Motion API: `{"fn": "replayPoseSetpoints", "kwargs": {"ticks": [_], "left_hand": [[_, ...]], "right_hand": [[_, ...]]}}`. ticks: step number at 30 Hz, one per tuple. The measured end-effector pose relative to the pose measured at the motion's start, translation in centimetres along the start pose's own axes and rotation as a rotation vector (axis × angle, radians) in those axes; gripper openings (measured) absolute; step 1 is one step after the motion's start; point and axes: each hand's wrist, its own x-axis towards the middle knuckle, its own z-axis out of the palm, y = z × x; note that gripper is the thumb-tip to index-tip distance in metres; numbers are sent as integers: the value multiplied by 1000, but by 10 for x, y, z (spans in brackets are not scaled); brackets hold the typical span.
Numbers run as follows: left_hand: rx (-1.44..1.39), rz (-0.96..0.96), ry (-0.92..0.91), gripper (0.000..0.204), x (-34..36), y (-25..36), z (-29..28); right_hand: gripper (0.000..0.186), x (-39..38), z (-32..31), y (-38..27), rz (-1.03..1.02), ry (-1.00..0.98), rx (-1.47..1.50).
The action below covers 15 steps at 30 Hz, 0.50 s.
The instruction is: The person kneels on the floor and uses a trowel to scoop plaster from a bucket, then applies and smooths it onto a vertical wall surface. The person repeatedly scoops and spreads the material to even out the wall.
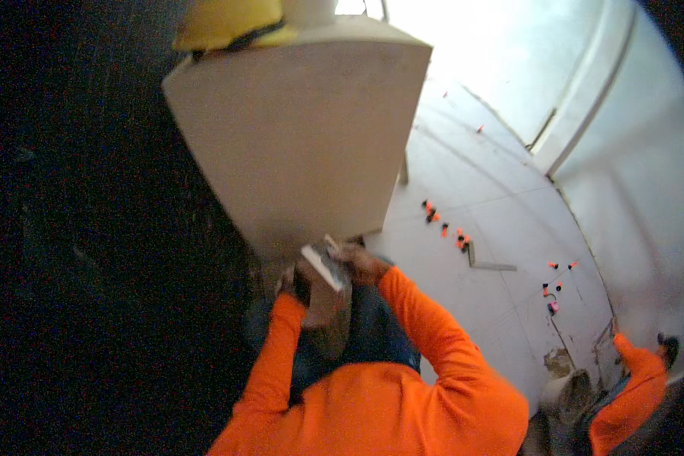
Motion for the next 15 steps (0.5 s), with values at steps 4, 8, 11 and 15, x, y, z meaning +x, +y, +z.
{"fn": "replayPoseSetpoints", "kwargs": {"ticks": [4,8,11,15], "left_hand": [[-1143,18,27,56,-19,4,14],[-1607,244,-7,50,-35,4,15],[-1704,387,-154,54,-32,-1,5],[-1735,253,-108,55,-30,-10,-14]], "right_hand": [[49,11,-2,13,31,-62,106],[37,9,0,14,93,12,14],[36,5,1,11,206,51,-103],[33,1,-6,-2,105,104,-257]]}}
